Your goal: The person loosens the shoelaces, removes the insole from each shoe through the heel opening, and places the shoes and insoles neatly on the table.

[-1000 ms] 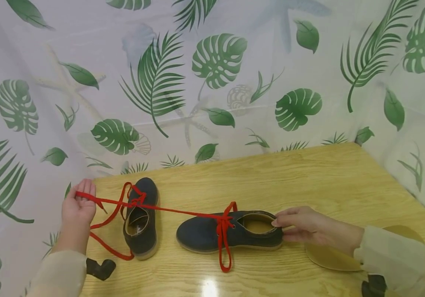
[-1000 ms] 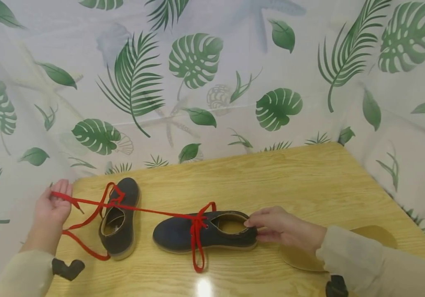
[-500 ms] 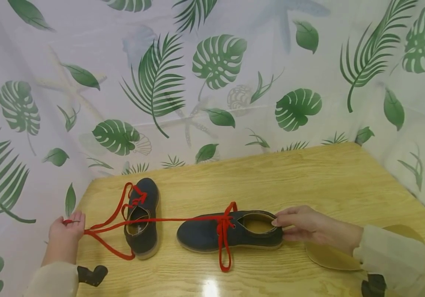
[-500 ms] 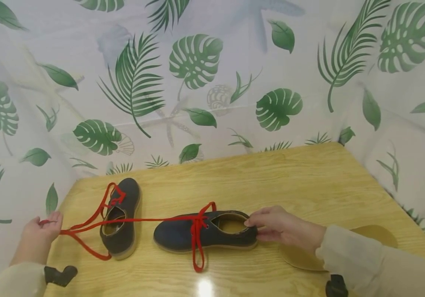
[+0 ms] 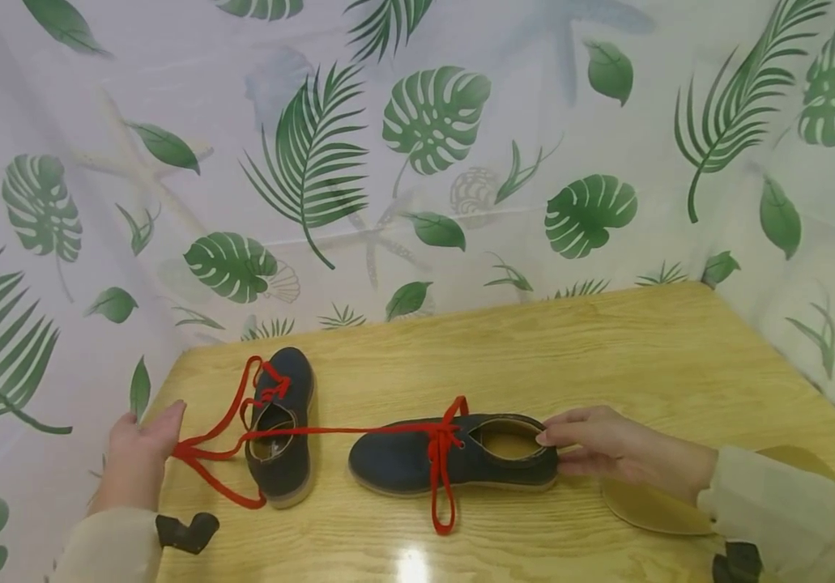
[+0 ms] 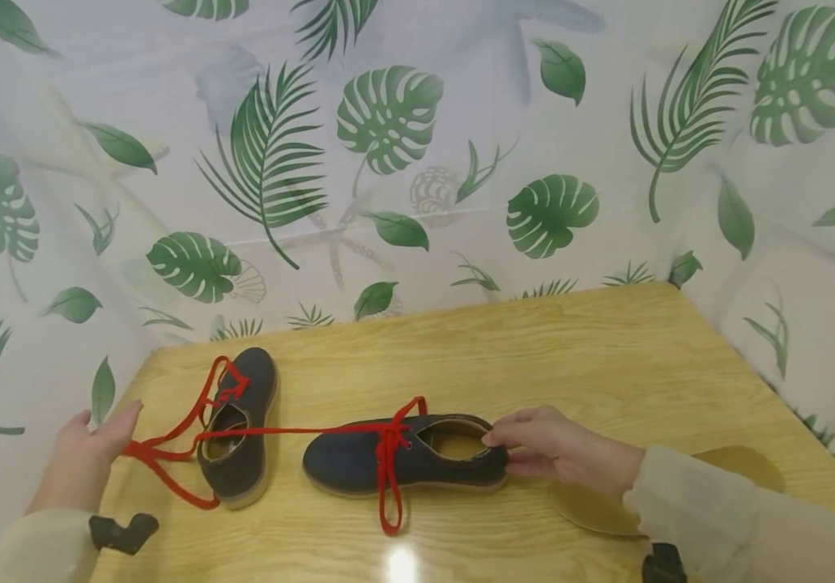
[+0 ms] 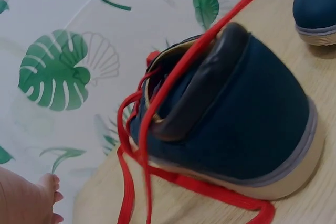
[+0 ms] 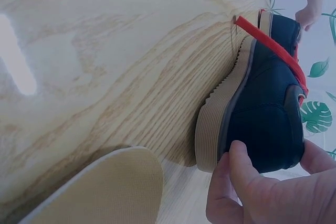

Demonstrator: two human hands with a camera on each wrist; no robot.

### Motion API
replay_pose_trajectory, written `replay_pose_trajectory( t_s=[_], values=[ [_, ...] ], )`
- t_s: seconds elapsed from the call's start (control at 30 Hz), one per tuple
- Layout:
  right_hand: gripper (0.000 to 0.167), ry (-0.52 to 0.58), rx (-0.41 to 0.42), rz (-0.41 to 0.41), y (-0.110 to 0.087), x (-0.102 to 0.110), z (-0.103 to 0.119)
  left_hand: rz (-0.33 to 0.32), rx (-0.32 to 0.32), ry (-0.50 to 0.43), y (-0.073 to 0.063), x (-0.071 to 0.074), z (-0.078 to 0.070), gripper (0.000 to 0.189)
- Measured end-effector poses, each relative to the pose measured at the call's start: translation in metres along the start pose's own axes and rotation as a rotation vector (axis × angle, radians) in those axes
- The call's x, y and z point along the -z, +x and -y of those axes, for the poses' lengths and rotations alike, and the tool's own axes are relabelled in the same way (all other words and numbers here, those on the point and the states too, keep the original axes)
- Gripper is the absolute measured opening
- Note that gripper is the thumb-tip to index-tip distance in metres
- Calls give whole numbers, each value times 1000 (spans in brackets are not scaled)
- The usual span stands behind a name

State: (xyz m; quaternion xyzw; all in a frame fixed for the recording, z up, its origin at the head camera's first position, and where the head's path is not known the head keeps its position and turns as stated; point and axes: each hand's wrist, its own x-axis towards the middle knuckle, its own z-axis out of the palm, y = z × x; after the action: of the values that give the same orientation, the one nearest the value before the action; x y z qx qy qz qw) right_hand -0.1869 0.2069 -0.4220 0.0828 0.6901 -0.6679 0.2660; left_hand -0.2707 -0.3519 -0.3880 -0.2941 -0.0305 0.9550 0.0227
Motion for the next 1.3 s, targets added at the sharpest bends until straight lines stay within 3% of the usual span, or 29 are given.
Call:
replay_pose_trajectory(
  t_s=[0.13, 0.43, 0.67, 1.0, 1.13, 1.3],
  values=[
    [52, 7, 1, 2, 0, 1, 0, 12, 41, 131, 4, -4, 18, 55],
    [50, 26, 1, -2, 0, 0, 0, 33, 39, 498, 4, -12, 68, 64],
    [50, 14, -4, -13, -1, -1, 0, 55, 81, 736, 6, -12, 100, 64],
    [50, -2, -10, -22, 0, 0, 1, 108, 67, 1049, 12, -11, 135, 56],
    [49, 0, -8, -16, 0, 0, 0, 160, 102, 1183, 16, -10, 151, 43],
    [51, 1, -4, -8, 0, 1, 1, 198, 165, 1370, 23, -6, 169, 54]
  ],
)
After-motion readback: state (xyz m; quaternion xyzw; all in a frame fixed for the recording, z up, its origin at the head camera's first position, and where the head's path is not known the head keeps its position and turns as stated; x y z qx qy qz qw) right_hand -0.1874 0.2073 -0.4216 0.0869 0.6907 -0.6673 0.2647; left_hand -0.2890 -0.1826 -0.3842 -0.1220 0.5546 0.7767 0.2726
